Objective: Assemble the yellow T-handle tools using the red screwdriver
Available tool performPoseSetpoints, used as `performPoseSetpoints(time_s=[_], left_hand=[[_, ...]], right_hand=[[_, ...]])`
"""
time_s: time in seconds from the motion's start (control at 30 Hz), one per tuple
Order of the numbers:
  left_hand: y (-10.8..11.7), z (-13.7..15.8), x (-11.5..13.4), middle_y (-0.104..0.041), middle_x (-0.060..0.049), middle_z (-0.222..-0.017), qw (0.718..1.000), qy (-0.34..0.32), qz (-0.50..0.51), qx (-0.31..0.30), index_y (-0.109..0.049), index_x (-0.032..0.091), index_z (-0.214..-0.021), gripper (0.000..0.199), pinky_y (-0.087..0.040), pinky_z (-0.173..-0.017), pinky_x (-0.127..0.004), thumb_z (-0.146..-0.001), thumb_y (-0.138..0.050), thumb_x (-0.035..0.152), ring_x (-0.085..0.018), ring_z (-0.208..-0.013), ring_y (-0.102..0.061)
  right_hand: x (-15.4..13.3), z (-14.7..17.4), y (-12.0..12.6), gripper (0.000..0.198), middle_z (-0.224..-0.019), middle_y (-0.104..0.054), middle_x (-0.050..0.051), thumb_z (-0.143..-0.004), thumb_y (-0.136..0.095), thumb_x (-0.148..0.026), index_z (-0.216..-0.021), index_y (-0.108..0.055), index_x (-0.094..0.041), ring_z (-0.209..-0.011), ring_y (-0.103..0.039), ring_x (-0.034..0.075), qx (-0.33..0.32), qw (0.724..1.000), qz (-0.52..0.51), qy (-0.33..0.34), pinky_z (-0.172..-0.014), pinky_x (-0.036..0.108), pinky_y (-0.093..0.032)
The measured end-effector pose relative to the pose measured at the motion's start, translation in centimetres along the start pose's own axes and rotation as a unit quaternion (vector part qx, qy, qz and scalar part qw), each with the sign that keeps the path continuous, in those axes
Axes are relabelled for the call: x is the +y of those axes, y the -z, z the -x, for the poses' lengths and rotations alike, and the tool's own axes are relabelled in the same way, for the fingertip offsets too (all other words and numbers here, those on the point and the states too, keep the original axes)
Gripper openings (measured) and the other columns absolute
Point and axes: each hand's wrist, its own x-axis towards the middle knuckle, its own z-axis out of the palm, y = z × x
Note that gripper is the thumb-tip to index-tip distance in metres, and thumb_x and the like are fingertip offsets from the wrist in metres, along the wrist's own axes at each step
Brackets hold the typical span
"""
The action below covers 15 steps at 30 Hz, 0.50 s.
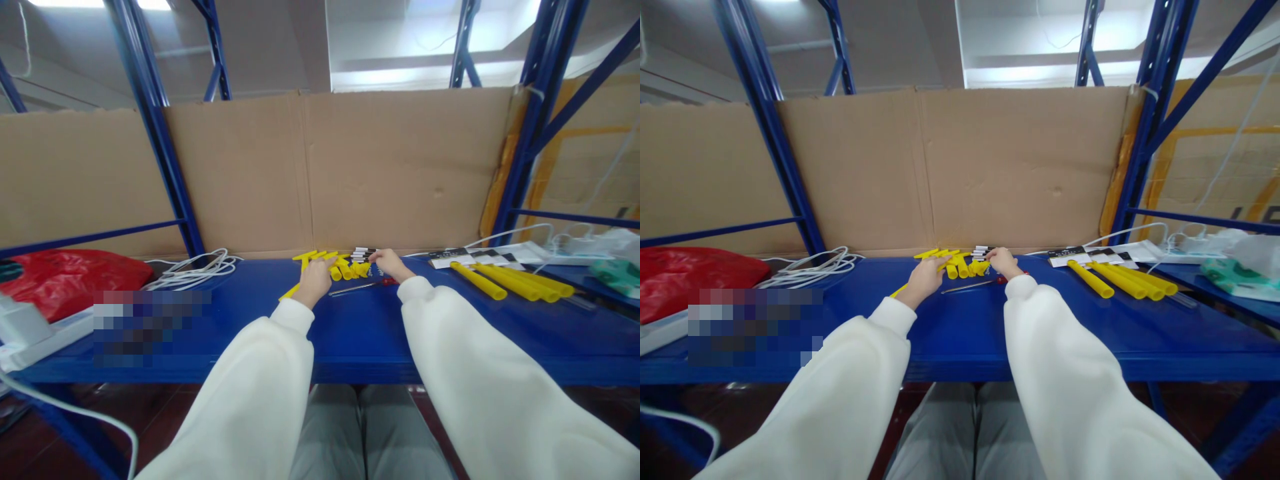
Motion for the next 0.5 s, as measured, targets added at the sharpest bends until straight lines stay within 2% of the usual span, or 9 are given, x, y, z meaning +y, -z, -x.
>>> performPoseSetpoints(time_s=[0.13,0.27,0.33,0.43,0.5], left_hand=[[0.0,0.0,0.1,-0.067,-0.006,-0.129,0.999,-0.028,0.02,-0.004,-0.057,0.028,-0.138,0.051,-0.045,-0.105,-0.033,-0.09,-0.049,0.011,-0.019,-0.122,-0.059],[0.0,0.0,0.1,-0.065,-0.006,-0.132,0.997,-0.055,0.048,-0.022,-0.058,0.028,-0.137,0.051,-0.045,-0.105,-0.034,-0.09,-0.049,0.011,-0.02,-0.124,-0.058],[0.0,0.0,0.1,-0.063,-0.006,-0.134,0.996,-0.066,0.06,-0.032,-0.059,0.028,-0.136,0.05,-0.045,-0.106,-0.036,-0.09,-0.051,0.012,-0.02,-0.125,-0.057],[0.0,-0.1,0.2,-0.062,-0.005,-0.137,0.994,-0.078,0.072,-0.036,-0.058,0.03,-0.136,0.05,-0.044,-0.107,-0.037,-0.089,-0.053,0.013,-0.02,-0.127,-0.056],[-0.1,-0.1,0.2,-0.062,-0.004,-0.138,0.993,-0.08,0.078,-0.031,-0.056,0.03,-0.137,0.052,-0.043,-0.107,-0.035,-0.089,-0.054,0.013,-0.02,-0.128,-0.055]], right_hand=[[-2.1,1.6,0.9,0.014,-0.088,-0.077,0.009,-0.082,-0.062,-0.02,-0.087,-0.074,-0.014,-0.074,-0.065,0.015,-0.038,0.987,-0.151,-0.034,-0.066,0.023,-0.048],[-3.7,3.2,1.0,0.012,-0.081,-0.075,0.007,-0.087,-0.06,-0.022,-0.085,-0.07,-0.015,-0.061,-0.06,0.01,-0.106,0.967,-0.225,-0.053,-0.049,0.017,-0.038],[-4.0,3.7,0.8,0.011,-0.073,-0.072,0.004,-0.088,-0.061,-0.024,-0.085,-0.068,-0.016,-0.057,-0.058,0.009,-0.149,0.955,-0.252,-0.046,-0.047,0.017,-0.036],[-4.2,4.2,0.4,0.01,-0.065,-0.067,0.0,-0.086,-0.065,-0.026,-0.087,-0.066,-0.017,-0.054,-0.057,0.009,-0.228,0.927,-0.297,-0.036,-0.048,0.017,-0.04],[-4.4,4.3,0.2,0.012,-0.062,-0.064,-0.002,-0.081,-0.068,-0.022,-0.091,-0.065,-0.017,-0.051,-0.055,0.009,-0.244,0.917,-0.315,-0.037,-0.05,0.018,-0.042]])
